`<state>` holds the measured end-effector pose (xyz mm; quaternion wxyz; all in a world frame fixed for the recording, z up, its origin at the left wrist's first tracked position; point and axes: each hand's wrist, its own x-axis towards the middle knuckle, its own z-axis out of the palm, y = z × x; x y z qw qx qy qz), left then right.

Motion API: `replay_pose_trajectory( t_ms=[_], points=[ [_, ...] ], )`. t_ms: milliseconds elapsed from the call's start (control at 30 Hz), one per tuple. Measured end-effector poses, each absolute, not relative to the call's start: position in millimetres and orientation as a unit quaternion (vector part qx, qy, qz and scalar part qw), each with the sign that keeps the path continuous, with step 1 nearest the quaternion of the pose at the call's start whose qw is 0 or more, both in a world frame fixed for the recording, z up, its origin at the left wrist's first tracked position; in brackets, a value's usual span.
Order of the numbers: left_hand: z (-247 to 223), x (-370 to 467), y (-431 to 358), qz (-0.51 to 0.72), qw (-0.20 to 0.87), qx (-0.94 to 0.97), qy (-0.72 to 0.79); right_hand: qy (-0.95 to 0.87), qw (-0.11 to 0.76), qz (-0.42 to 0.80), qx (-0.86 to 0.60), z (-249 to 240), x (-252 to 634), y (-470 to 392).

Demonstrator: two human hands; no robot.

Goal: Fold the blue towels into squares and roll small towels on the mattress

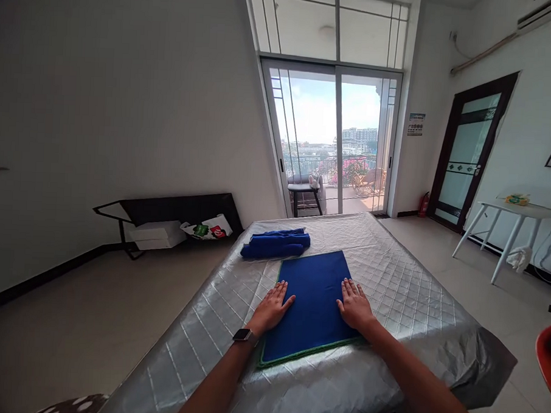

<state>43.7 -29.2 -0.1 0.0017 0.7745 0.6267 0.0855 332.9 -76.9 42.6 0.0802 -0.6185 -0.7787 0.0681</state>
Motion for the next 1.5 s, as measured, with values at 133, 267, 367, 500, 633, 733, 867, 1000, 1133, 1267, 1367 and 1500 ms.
replay_pose_trajectory(
  t_ms=[133,267,367,500,633,733,867,1000,1133,1267,1367,1500],
  points=[
    [0,40,-29,0.088,-0.01,0.775,0.626,-0.768,0.071,0.104,-0.627,39,342,-105],
    [12,47,-30,0.077,-0.025,0.766,0.638,-0.76,0.074,0.126,-0.633,45,339,-109],
    [21,83,-33,0.084,-0.049,0.776,0.623,-0.759,0.08,0.13,-0.633,46,338,-109],
    [23,162,-43,0.107,-0.047,0.851,0.512,-0.762,0.086,0.12,-0.63,41,339,-108],
    [16,210,-51,0.104,-0.032,0.891,0.441,-0.772,0.088,0.102,-0.621,38,339,-108],
    [13,203,-54,0.097,-0.023,0.881,0.463,-0.77,0.087,0.101,-0.624,40,339,-108],
    [6,159,-62,0.092,-0.007,0.858,0.506,-0.765,0.084,0.115,-0.629,46,338,-109],
    [-2,96,-73,0.065,0.007,0.812,0.58,-0.765,0.081,0.121,-0.627,49,338,-111],
    [-6,38,-83,0.048,0.018,0.775,0.63,-0.766,0.075,0.12,-0.628,50,338,-111],
    [7,22,-96,0.06,0.007,0.765,0.641,-0.761,0.066,0.124,-0.634,48,337,-110],
    [34,50,-109,0.116,-0.022,0.783,0.611,-0.762,0.067,0.128,-0.631,48,339,-108],
    [75,123,-123,0.12,0.035,0.873,0.472,-0.759,0.124,0.145,-0.623,62,348,-92]
  ],
)
